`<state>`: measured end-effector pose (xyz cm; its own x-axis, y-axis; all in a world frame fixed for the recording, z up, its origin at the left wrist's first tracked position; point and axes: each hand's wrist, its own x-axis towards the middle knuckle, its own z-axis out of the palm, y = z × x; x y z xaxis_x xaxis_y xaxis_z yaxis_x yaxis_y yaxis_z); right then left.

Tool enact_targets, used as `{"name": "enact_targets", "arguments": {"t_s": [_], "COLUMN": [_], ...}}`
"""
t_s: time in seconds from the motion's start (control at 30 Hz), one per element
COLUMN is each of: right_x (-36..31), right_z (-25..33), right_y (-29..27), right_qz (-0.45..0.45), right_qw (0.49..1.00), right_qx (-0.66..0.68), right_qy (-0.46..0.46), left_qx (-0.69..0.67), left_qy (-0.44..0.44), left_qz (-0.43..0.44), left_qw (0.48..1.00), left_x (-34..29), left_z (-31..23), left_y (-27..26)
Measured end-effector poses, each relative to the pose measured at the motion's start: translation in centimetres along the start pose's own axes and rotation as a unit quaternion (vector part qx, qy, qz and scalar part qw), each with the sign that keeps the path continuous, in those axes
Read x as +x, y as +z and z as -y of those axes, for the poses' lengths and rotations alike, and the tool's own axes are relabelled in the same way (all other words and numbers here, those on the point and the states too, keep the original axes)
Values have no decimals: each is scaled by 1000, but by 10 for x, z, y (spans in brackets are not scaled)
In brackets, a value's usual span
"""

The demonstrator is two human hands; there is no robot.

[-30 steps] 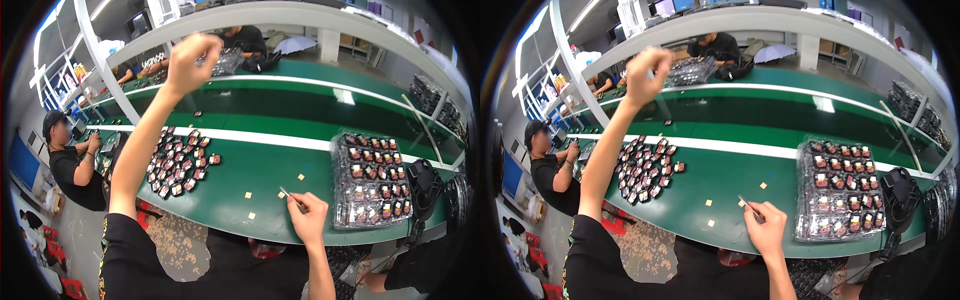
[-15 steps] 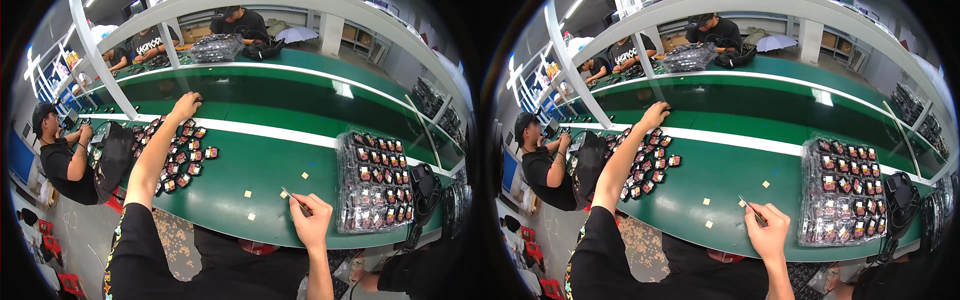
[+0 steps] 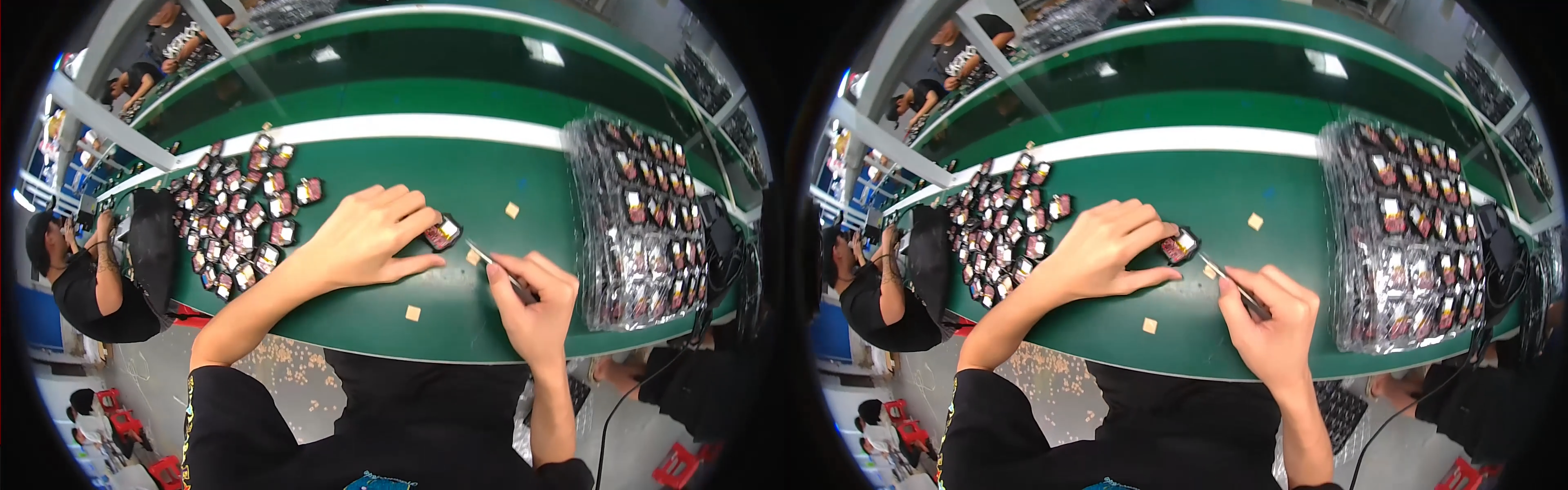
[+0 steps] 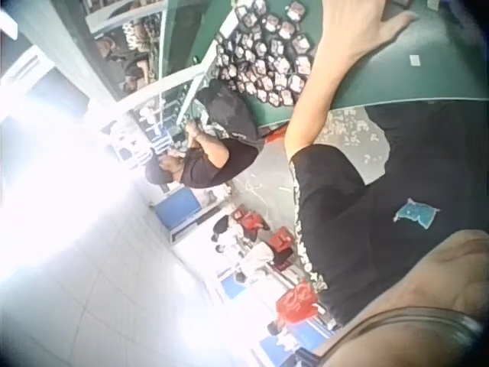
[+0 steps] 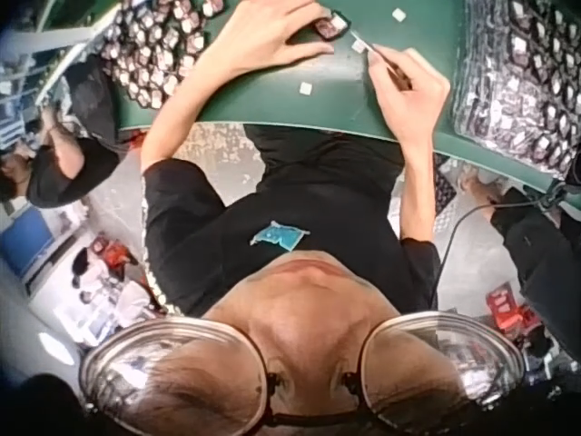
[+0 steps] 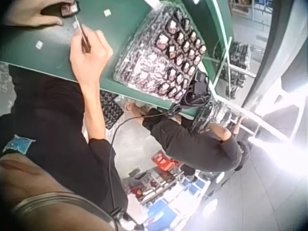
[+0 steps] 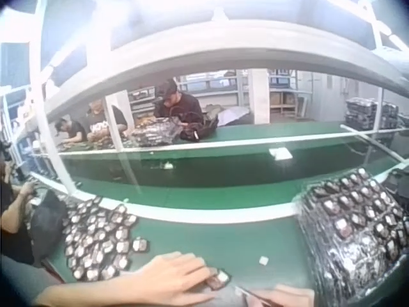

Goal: Assembling the internal components of electronic wristwatches at a factory workbench.

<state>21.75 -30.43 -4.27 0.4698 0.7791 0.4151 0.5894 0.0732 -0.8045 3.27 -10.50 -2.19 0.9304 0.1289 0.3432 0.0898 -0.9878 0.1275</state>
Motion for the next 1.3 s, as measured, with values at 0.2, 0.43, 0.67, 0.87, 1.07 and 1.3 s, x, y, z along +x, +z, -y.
{"name": "enact_targets", "arguments": {"t_s": [0.2,0.43,0.67,0.87,1.07,1.3], "right_x": [0,-2,-4,-6,-1,0], "right_z": [-5,-7,-7,-8,-4,-4], "right_y": [0,4,1,-16,-7,-1], "right_qz": [-18,-34,-23,80,113,115], "right_qw": [999,995,995,992,992,992], "right_qx": [-3,47,53,64,11,-2], "right_qy": [38,84,87,79,55,52], "left_qx": [-108,-209,-233,-283,-281,-287], "left_qy": [-36,-30,-36,-21,-22,-10], "left_qz": [-10,0,-11,52,58,58], "left_qw": [993,977,972,958,958,956], "left_x": [0,5,2,-4,-4,-4], "left_z": [2,3,5,2,9,11], "left_y": [5,21,30,19,23,24]}}
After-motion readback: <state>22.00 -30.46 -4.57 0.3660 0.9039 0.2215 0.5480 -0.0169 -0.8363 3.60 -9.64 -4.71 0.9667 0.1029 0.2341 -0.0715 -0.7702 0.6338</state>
